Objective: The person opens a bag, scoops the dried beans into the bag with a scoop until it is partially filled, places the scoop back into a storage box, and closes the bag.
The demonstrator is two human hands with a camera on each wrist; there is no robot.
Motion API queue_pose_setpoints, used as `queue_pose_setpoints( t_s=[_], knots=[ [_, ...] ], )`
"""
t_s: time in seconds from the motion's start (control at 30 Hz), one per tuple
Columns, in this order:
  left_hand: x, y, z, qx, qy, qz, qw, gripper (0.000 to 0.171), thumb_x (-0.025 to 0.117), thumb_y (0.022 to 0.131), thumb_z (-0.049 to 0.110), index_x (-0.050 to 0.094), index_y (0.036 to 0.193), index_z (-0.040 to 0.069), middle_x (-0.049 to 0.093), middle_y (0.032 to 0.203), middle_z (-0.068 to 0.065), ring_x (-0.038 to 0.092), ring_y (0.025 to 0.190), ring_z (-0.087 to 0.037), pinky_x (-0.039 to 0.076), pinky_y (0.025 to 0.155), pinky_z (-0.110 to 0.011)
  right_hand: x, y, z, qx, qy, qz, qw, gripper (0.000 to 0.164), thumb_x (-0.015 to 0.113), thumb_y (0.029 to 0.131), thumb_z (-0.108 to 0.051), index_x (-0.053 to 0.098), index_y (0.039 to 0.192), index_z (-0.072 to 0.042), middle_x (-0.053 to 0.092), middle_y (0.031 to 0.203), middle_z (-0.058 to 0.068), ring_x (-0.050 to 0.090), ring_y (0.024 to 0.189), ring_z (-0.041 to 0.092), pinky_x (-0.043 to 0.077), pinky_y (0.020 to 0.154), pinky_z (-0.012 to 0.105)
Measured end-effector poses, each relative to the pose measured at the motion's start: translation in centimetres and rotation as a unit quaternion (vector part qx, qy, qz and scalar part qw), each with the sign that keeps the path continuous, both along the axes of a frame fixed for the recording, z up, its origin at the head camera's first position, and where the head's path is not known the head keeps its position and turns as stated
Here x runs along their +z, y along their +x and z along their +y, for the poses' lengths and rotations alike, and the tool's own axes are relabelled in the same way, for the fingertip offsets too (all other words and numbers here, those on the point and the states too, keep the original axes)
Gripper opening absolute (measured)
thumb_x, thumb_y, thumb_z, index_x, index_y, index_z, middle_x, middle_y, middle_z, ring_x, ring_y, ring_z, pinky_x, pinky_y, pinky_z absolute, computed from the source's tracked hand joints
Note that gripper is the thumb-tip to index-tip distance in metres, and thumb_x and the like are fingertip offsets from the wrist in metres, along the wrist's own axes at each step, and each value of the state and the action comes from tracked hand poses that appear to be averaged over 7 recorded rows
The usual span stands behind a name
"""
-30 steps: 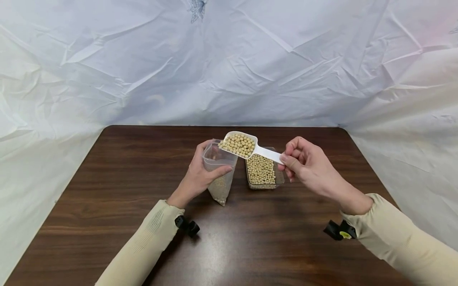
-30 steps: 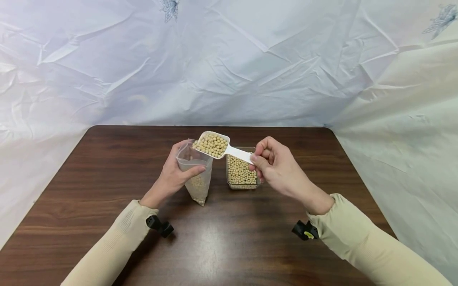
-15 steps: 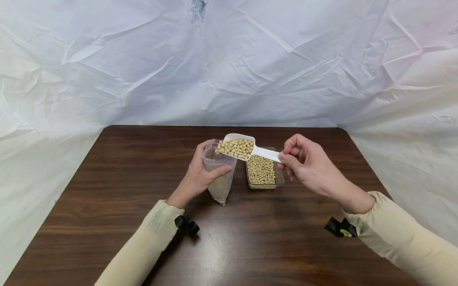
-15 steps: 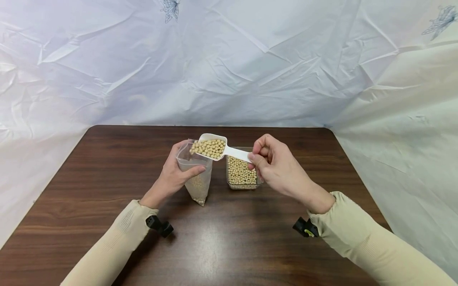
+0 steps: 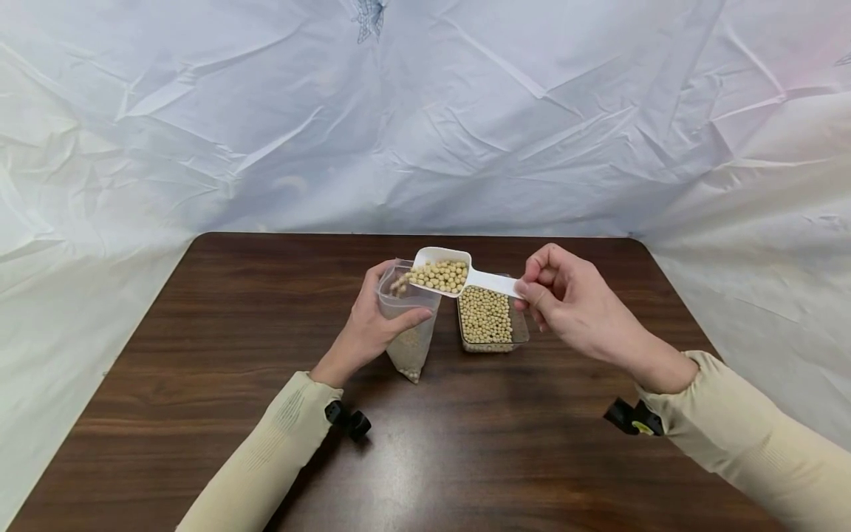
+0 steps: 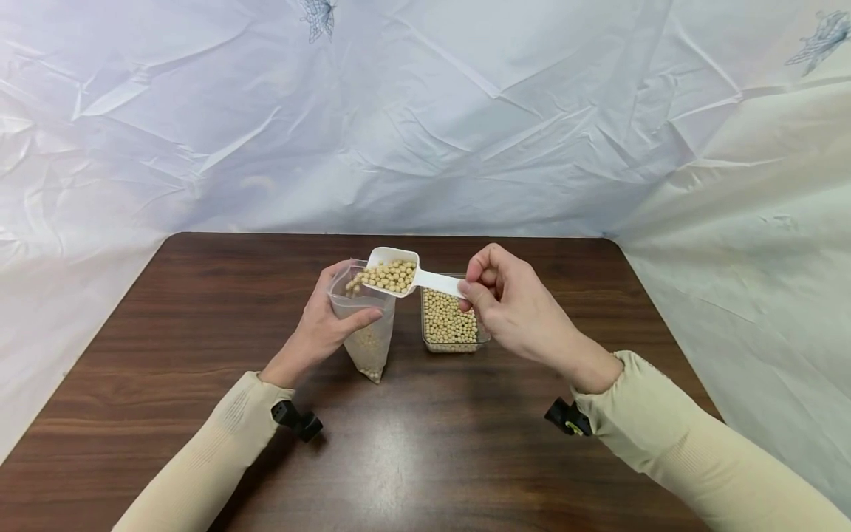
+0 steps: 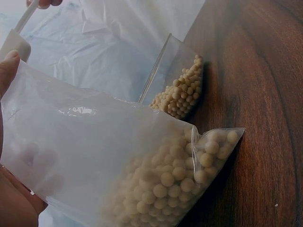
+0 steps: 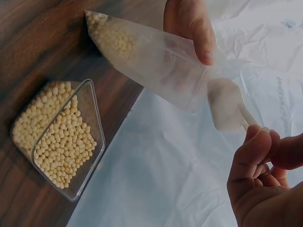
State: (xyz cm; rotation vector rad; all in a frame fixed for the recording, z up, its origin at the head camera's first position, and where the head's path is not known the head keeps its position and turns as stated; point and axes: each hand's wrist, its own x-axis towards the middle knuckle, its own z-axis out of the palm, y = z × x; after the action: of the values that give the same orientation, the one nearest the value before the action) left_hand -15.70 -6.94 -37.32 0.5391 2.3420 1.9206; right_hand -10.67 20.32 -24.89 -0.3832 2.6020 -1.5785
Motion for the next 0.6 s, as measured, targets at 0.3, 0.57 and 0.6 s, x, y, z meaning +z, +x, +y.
queue_pose_setpoints(
  t_s=[0.3, 0.57, 0.6],
  knots=[
    [2.2, 1.0, 0.1, -0.001, -0.013, -0.017, 0.9998, 0.081, 0.077, 0.085, 0.013, 0.025, 0.148, 0.011, 0.044, 0.138, -0.013, 0.053, 0.116, -0.027, 0.047, 0.091, -0.044, 0.4, 0.1, 0.0, 0.011, 0.039, 0.028, 0.999, 0.011, 0.057, 0.098, -0.007, 0.047, 0.096, -0.003, 0.064, 0.078, 0.012, 0.057, 0.059, 0.021, 0.045, 0.049, 0.029],
    [0.1, 0.2, 0.0, -0.002, -0.008, -0.002, 1.0, 0.081, 0.079, 0.084, 0.028, 0.027, 0.147, 0.024, 0.043, 0.138, -0.005, 0.051, 0.119, -0.02, 0.046, 0.092, -0.044, 0.9, 0.2, -0.3, 0.012, 0.08, 0.044, 0.996, 0.011, 0.059, 0.098, -0.01, 0.049, 0.097, -0.006, 0.064, 0.079, 0.007, 0.057, 0.063, 0.02, 0.043, 0.052, 0.027],
    [0.2, 0.2, 0.0, -0.003, -0.009, -0.005, 0.9999, 0.082, 0.078, 0.084, 0.025, 0.027, 0.148, 0.023, 0.044, 0.138, -0.006, 0.052, 0.118, -0.021, 0.047, 0.092, -0.044, 0.9, 0.2, -0.3, 0.012, 0.084, 0.047, 0.995, 0.011, 0.059, 0.097, -0.01, 0.049, 0.096, -0.006, 0.064, 0.079, 0.006, 0.057, 0.062, 0.02, 0.043, 0.052, 0.027]
  ],
)
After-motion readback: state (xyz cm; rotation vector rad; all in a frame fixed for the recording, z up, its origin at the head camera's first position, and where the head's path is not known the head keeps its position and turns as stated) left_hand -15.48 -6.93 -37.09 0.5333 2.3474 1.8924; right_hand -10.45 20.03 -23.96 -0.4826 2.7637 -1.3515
